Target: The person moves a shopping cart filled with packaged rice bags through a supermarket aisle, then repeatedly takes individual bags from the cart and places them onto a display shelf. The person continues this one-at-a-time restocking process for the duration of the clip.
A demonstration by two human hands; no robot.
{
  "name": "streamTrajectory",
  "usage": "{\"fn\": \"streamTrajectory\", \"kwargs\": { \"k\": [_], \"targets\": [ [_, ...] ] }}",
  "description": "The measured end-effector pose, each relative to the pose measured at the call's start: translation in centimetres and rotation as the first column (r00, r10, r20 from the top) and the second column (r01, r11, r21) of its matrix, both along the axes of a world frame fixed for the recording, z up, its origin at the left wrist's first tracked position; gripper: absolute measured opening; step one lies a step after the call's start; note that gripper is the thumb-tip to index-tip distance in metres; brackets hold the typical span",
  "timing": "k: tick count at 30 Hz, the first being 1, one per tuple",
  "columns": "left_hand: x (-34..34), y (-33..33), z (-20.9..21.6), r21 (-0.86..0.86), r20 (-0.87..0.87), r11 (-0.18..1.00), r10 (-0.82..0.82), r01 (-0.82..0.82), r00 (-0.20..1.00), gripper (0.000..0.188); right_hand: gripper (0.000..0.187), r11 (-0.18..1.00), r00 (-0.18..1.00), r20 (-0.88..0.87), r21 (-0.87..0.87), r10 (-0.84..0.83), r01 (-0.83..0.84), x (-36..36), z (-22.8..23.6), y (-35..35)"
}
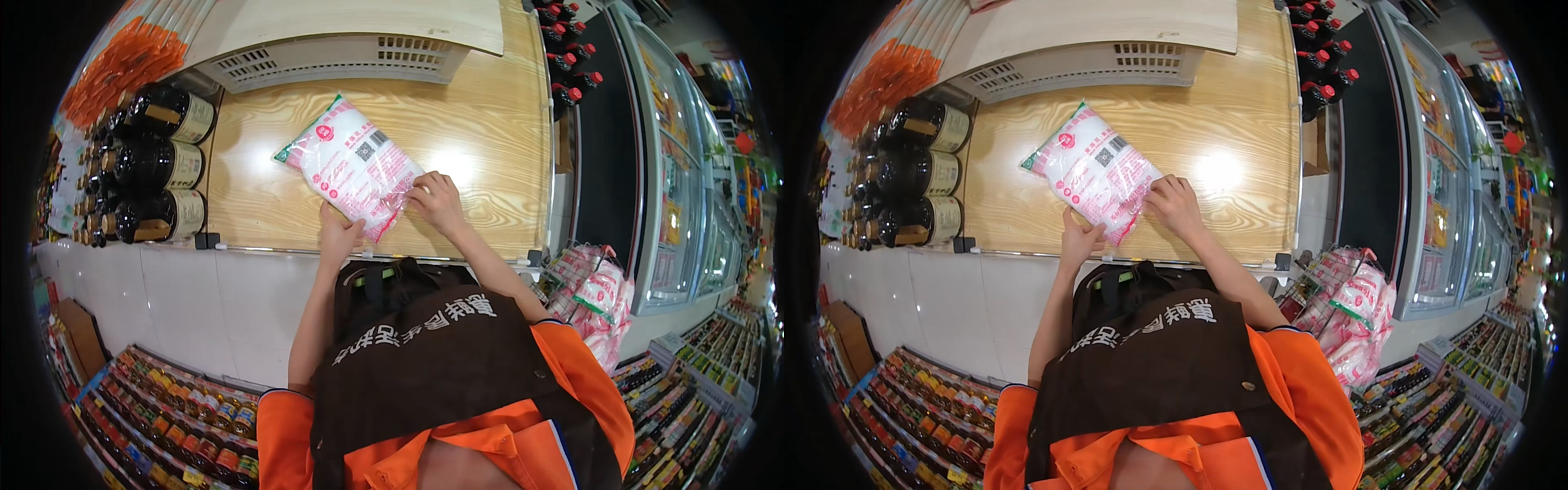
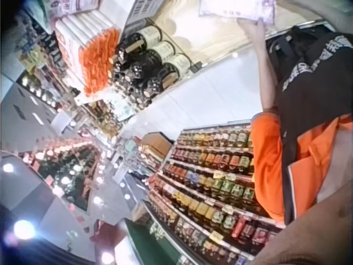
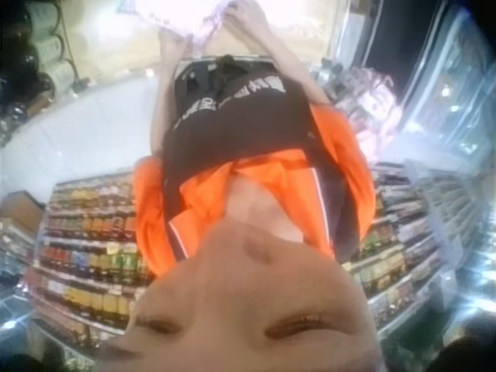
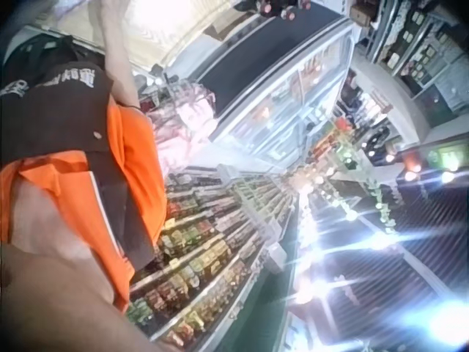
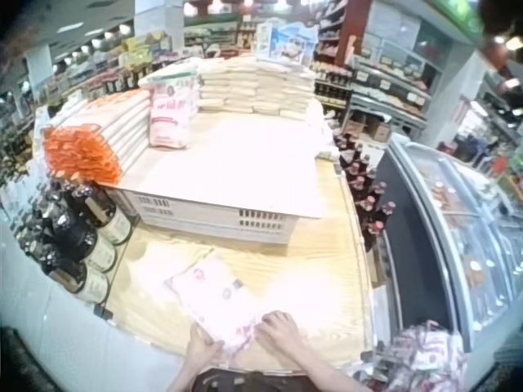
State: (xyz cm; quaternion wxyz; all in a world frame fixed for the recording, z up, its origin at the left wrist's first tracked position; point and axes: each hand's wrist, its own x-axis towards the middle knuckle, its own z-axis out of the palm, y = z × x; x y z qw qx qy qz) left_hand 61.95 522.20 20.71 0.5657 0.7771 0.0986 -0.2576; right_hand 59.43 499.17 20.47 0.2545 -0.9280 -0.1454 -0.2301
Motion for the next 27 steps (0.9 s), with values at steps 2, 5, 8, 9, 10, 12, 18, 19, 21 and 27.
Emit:
{"fn": "streamTrajectory", "kwargs": {
  "k": [2, 5, 8, 9, 10, 12, 18, 19, 21, 27],
  "targets": [
    [-0.1, 0.2, -0.8, -0.037, 0.035, 0.999, 0.032, -0.030, 0.999, 0.084, 0.015, 1.000, 0.999, 0.039, 0.007, 0.022, -0.023, 0.1, -0.3, -0.2],
    [-0.4, 0.7, -1.7, -0.168, 0.012, 0.980, 0.115, -0.111, 0.993, 0.081, 0.015, 0.999, 0.996, 0.072, 0.008, 0.043, -0.044, 0.0, -0.6, -0.6],
    [-0.6, 1.0, -0.5, -0.263, -0.090, 0.948, 0.163, -0.181, 0.982, 0.078, 0.013, 0.998, 0.995, 0.083, -0.017, 0.054, -0.053, -0.1, -0.7, -0.7],
    [-0.6, 1.1, 0.1, -0.272, -0.124, 0.943, 0.165, -0.194, 0.978, 0.077, 0.013, 0.998, 0.995, 0.081, -0.023, 0.054, -0.052, -0.2, -0.8, -0.8],
    [-0.6, 1.2, 0.6, -0.280, -0.157, 0.938, 0.167, -0.206, 0.974, 0.076, 0.012, 0.998, 0.995, 0.080, -0.029, 0.054, -0.051, -0.2, -0.8, -0.8],
    [-0.6, 1.5, 0.7, -0.295, -0.168, 0.929, 0.181, -0.225, 0.969, 0.075, 0.011, 0.998, 0.995, 0.089, -0.038, 0.055, -0.051, -0.6, -0.6, -0.8],
    [-0.6, 1.7, 1.4, -0.248, -0.184, 0.942, 0.181, -0.224, 0.966, 0.073, 0.011, 0.999, 0.995, 0.091, -0.025, 0.050, -0.047, -1.5, -0.8, -0.8],
    [-0.6, 1.7, 1.5, -0.238, -0.187, 0.945, 0.184, -0.226, 0.965, 0.072, 0.011, 0.999, 0.995, 0.090, -0.024, 0.049, -0.047, -1.6, -0.8, -0.7],
    [-0.5, 1.7, 1.6, -0.243, -0.193, 0.944, 0.179, -0.224, 0.965, 0.072, 0.014, 0.999, 0.995, 0.088, -0.014, 0.034, -0.033, -1.7, -1.4, -0.7],
    [-0.4, 1.7, 1.6, -0.252, -0.199, 0.939, 0.186, -0.233, 0.962, 0.070, 0.012, 0.999, 0.997, 0.065, -0.008, 0.033, -0.032, -1.9, -1.3, -0.7]
  ]
}}
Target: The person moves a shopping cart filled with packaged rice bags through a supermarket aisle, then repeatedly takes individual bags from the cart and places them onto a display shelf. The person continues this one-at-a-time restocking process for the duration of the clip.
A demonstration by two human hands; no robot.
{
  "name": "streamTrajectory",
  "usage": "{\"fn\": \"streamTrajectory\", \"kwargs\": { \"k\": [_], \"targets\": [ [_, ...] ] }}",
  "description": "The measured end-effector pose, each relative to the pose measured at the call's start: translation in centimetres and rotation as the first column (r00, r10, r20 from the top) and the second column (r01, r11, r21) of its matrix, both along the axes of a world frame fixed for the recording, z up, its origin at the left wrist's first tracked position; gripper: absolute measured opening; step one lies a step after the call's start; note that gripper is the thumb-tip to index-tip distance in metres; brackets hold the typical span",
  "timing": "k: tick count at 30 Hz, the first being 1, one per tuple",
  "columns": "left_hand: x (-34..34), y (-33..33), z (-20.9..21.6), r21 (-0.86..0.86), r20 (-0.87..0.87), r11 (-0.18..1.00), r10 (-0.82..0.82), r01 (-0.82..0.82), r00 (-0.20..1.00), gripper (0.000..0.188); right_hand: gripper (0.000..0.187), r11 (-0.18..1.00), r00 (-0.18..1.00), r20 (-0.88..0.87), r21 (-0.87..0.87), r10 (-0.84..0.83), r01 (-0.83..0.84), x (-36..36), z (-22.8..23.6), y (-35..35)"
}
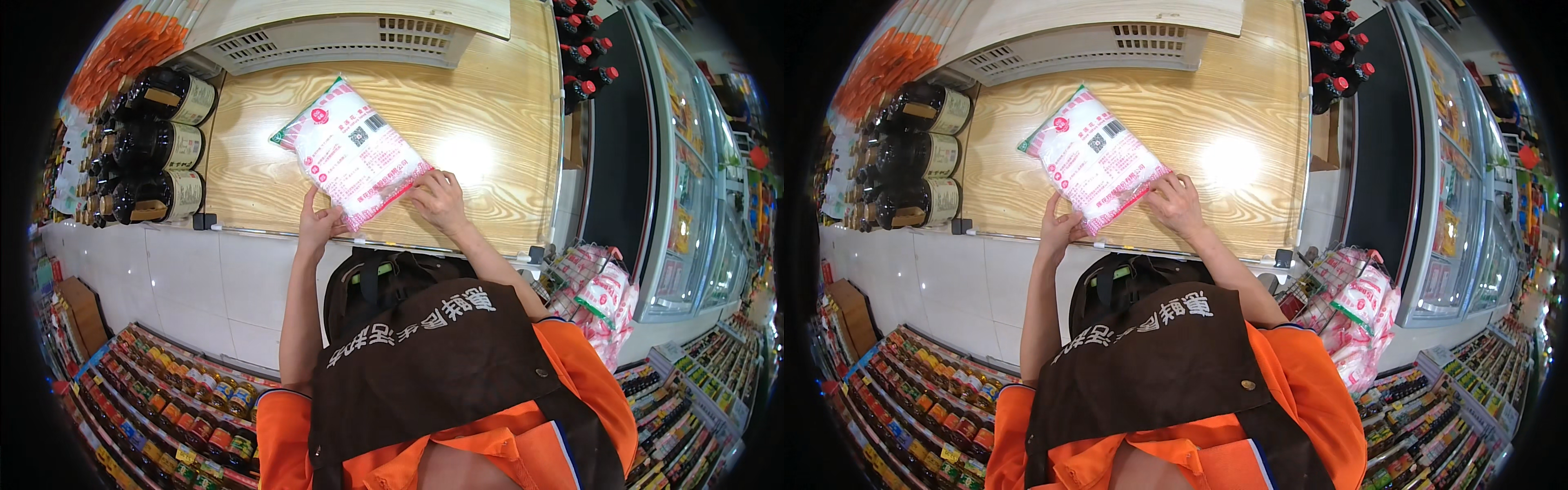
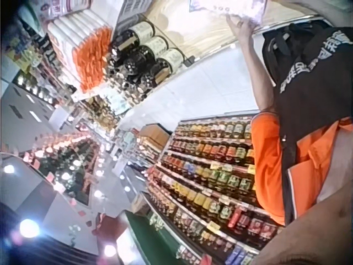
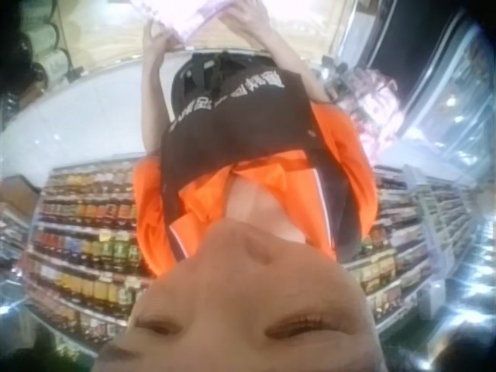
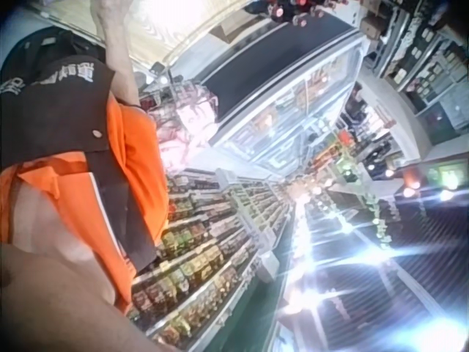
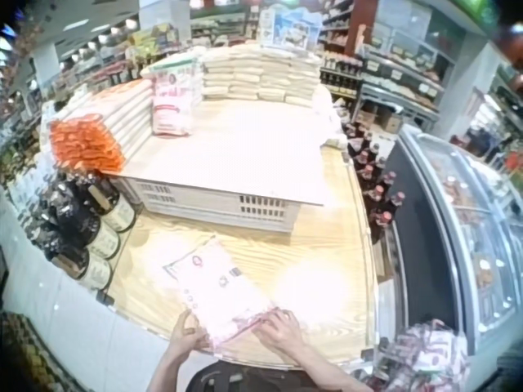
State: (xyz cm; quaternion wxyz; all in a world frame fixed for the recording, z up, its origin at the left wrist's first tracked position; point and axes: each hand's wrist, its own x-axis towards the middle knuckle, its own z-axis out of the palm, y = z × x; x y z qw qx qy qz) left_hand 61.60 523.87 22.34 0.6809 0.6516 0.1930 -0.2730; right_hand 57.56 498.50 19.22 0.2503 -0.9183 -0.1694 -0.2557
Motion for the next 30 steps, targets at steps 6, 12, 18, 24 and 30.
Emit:
{"fn": "streamTrajectory", "kwargs": {
  "k": [6, 12, 18, 24, 30],
  "targets": [
    [-0.4, 0.3, -0.1, -0.042, 0.064, 0.999, 0.005, -0.002, 0.998, 0.073, 0.010, 1.000, 0.966, -0.260, 0.018, 0.018, -0.014, 0.0, 1.6, 0.2],
    [-1.7, -5.1, 2.6, -0.227, 0.254, 0.974, 0.073, -0.014, 0.964, 0.062, 0.028, 0.957, 0.926, -0.361, 0.289, 0.110, -0.001, 6.3, 8.0, 6.8],
    [-3.6, -8.4, -0.4, 0.140, 0.474, 0.990, -0.081, 0.015, 0.877, 0.032, 0.026, 0.824, 0.965, -0.262, -0.554, -0.032, -0.123, 13.2, 6.6, 16.5],
    [-0.4, -6.5, 0.7, -0.141, 0.408, 0.990, 0.036, 0.024, 0.912, 0.032, 0.015, 0.972, 0.942, -0.332, -0.196, 0.055, -0.126, 15.5, 9.3, 11.5],
    [10.4, -2.9, 6.5, -0.333, 0.655, 0.931, 0.343, -0.150, 0.673, 0.047, 0.017, 0.736, 0.911, -0.255, 0.673, 0.323, -0.073, 12.1, 20.1, 3.7]
  ]
}}
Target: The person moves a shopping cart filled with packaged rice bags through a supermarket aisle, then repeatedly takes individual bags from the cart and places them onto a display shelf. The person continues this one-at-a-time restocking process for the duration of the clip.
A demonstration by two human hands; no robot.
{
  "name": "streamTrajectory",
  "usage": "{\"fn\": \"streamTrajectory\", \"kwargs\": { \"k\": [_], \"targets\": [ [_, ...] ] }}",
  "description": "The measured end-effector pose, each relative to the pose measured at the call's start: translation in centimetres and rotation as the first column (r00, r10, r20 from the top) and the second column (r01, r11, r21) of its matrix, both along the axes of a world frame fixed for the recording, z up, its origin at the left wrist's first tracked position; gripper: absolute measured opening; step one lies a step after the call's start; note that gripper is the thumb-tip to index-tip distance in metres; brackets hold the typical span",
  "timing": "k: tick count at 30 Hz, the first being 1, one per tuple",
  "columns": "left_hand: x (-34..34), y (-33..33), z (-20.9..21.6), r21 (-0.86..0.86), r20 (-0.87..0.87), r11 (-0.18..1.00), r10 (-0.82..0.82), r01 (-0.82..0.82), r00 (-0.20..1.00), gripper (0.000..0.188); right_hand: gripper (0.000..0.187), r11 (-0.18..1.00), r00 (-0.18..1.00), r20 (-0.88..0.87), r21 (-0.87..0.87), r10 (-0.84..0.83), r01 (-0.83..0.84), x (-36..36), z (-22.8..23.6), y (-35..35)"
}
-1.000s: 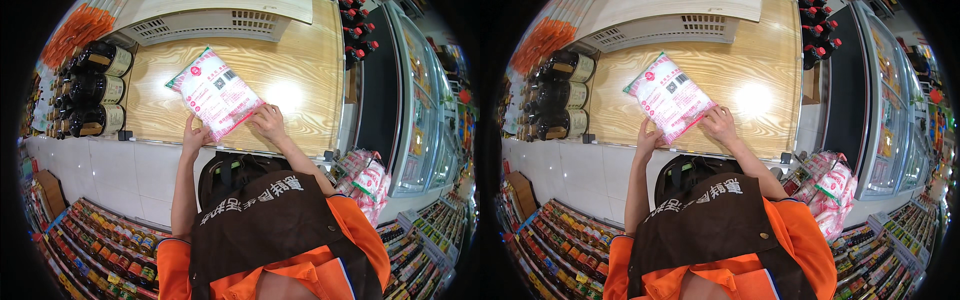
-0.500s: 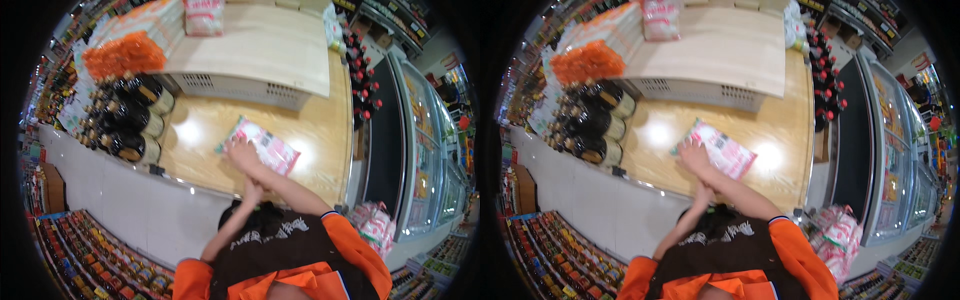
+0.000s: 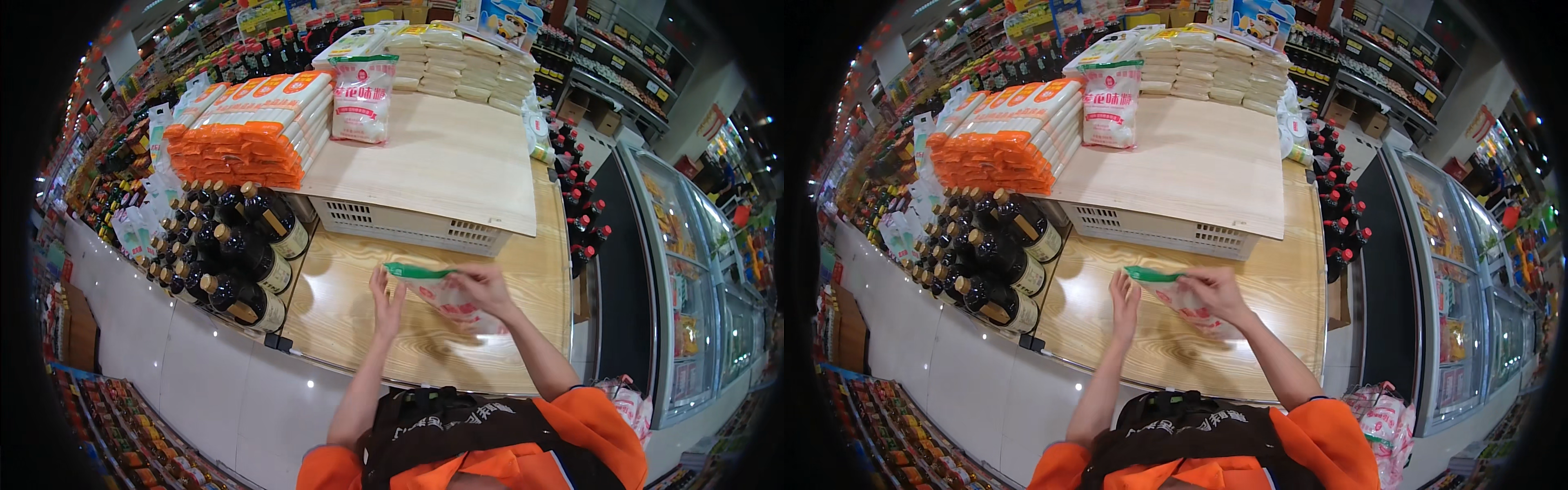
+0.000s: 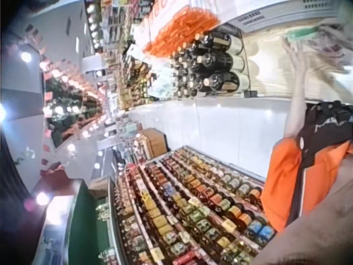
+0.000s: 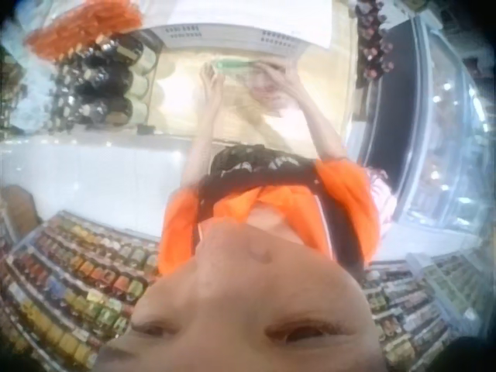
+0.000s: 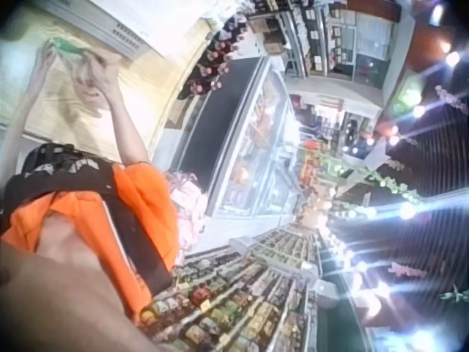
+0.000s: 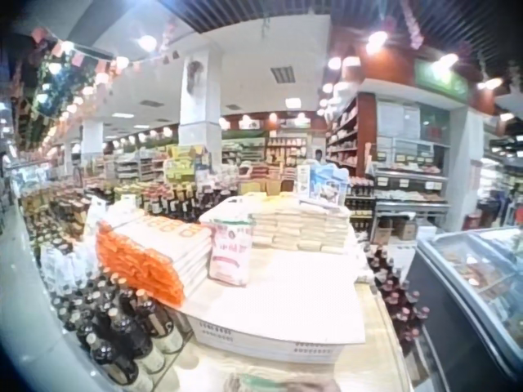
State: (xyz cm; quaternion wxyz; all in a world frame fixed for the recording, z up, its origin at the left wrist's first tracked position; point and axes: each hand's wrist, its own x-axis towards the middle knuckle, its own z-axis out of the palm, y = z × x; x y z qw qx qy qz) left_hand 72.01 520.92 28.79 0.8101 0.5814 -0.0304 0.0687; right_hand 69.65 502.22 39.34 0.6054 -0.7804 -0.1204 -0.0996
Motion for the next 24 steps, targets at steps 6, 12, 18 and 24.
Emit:
{"fn": "streamTrajectory", "kwargs": {
  "k": [6, 12, 18, 24],
  "targets": [
    [3.4, -0.4, 3.0, 0.058, 0.029, 0.939, -0.340, 0.338, 0.940, 0.021, 0.025, 0.909, 0.980, -0.164, 0.381, -0.111, 0.167, 0.2, -2.2, -3.5],
    [4.3, -0.5, 4.7, 0.272, -0.069, 0.959, -0.069, 0.086, 0.995, 0.012, 0.018, 0.930, 0.963, -0.252, 0.323, -0.096, 0.177, 1.8, -7.3, -1.8],
    [18.1, 2.7, 20.8, 0.213, 0.214, 0.969, -0.174, 0.128, 0.961, 0.023, 0.017, 0.839, 0.984, -0.026, 0.520, -0.174, 0.162, 12.9, 7.9, 3.6],
    [31.4, 5.8, 33.4, 0.576, 0.487, 0.706, 0.108, -0.412, 0.867, 0.054, 0.021, 0.739, 0.964, 0.179, 0.673, -0.196, 0.026, 30.6, 14.1, 8.8]
  ]
}}
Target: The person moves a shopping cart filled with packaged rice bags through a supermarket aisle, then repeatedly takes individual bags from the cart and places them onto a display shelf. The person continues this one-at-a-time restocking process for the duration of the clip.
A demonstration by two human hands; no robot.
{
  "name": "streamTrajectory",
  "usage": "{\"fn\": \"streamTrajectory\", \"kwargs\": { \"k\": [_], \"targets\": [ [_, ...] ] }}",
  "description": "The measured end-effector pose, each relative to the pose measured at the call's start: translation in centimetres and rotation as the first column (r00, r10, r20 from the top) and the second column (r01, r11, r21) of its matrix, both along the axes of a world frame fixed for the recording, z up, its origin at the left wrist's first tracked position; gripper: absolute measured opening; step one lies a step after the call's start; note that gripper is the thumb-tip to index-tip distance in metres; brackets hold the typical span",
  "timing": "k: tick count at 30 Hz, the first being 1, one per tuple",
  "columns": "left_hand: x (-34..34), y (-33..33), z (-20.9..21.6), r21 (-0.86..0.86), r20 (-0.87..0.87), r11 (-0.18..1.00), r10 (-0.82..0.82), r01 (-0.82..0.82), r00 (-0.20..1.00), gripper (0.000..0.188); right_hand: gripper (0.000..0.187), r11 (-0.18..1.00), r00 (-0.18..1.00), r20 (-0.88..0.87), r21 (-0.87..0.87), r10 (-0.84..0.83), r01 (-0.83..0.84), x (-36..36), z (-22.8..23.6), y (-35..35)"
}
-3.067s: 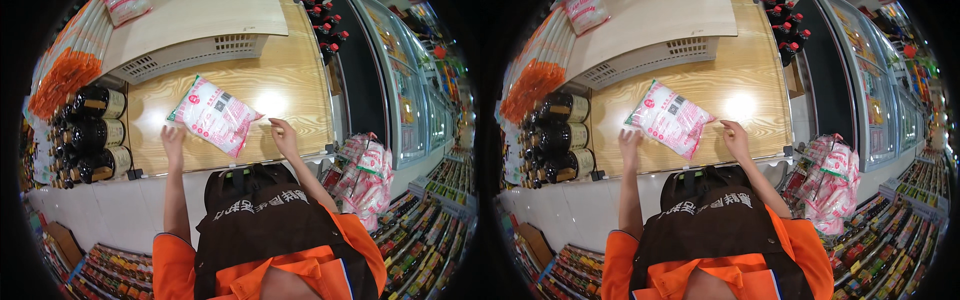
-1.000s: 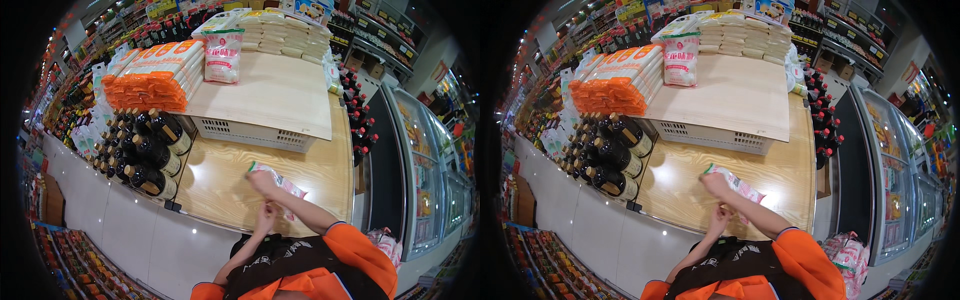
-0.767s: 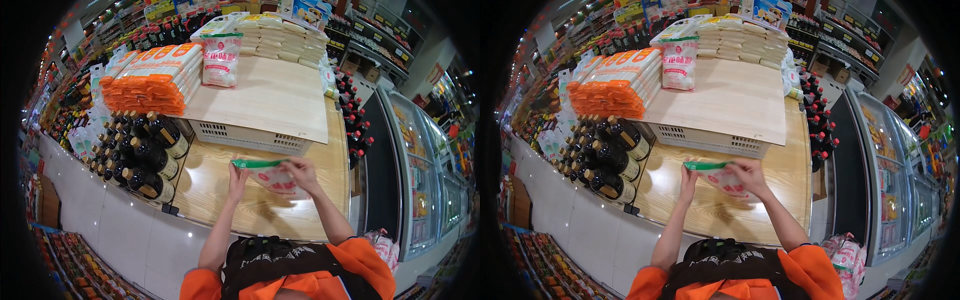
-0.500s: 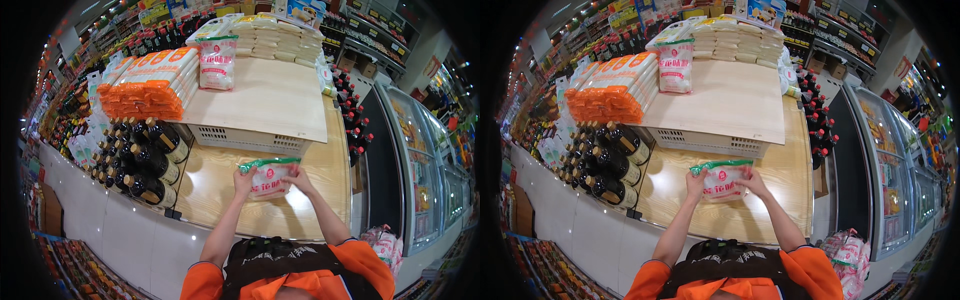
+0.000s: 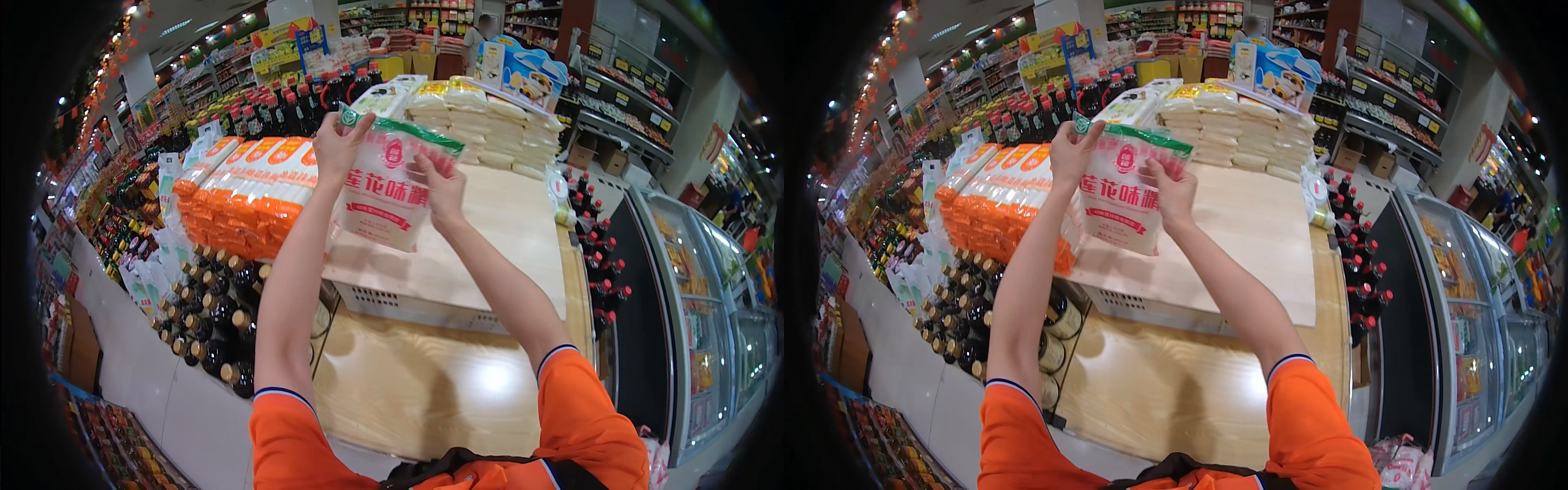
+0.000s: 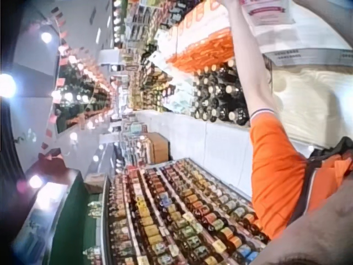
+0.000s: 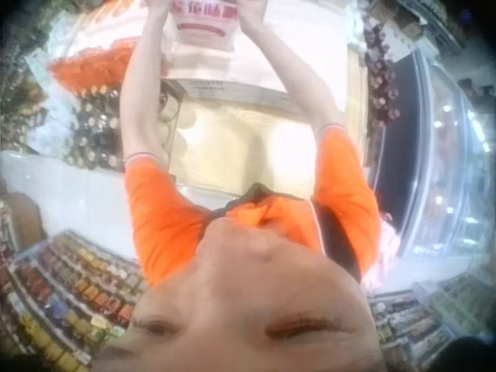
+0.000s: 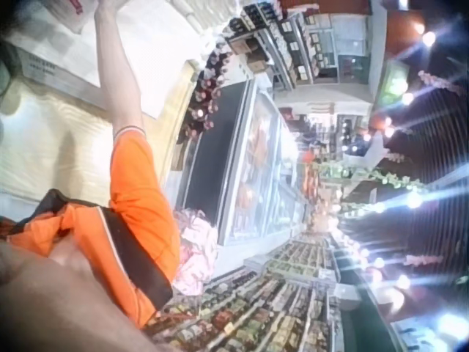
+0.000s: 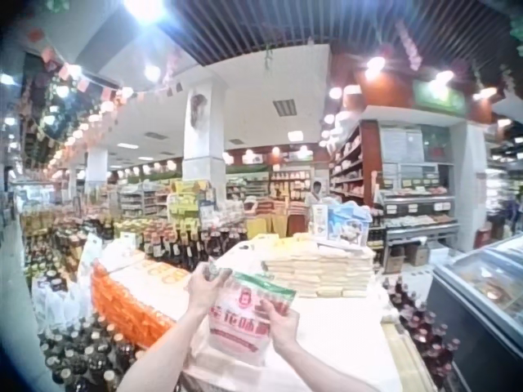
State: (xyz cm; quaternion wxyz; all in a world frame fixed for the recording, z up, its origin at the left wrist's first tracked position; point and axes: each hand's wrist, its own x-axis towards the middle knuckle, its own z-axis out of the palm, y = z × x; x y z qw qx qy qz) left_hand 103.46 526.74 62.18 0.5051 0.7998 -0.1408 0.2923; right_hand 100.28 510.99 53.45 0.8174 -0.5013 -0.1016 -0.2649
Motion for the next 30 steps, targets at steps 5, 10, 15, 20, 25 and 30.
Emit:
{"fn": "streamTrajectory", "kwargs": {
  "k": [5, 10, 15, 20, 25, 30],
  "targets": [
    [4.5, -2.9, -14.6, 0.070, 0.340, 0.994, 0.061, -0.090, 0.938, 0.096, 0.022, 0.993, 0.992, -0.079, -0.078, -0.098, 0.092, 10.6, -5.9, 0.0],
    [3.2, -1.8, -23.6, 0.351, 0.137, 0.922, 0.123, -0.164, 0.983, 0.114, 0.023, 0.997, 0.975, -0.213, -0.051, -0.067, 0.058, 12.7, -5.9, 2.3],
    [4.9, -4.3, -23.5, 0.362, 0.087, 0.914, 0.162, -0.183, 0.983, 0.122, 0.035, 0.867, 0.922, -0.009, -0.342, -0.388, 0.362, 15.4, -7.0, -0.8],
    [4.6, -4.8, -23.0, 0.443, -0.008, 0.885, 0.164, -0.143, 0.986, 0.120, 0.084, 0.842, 0.958, -0.050, -0.490, -0.283, 0.224, 11.9, -9.5, -0.7],
    [5.4, -4.2, -23.0, 0.522, 0.085, 0.835, 0.151, -0.173, 0.985, 0.116, 0.082, 0.889, 0.933, -0.311, -0.457, -0.183, 0.023, -0.8, -14.1, -1.7],
    [3.8, -2.8, -21.3, 0.617, -0.008, 0.774, 0.186, -0.142, 0.983, 0.115, 0.065, 0.849, 0.913, -0.374, -0.525, -0.165, -0.062, -26.9, -17.1, -4.4]
  ]
}}
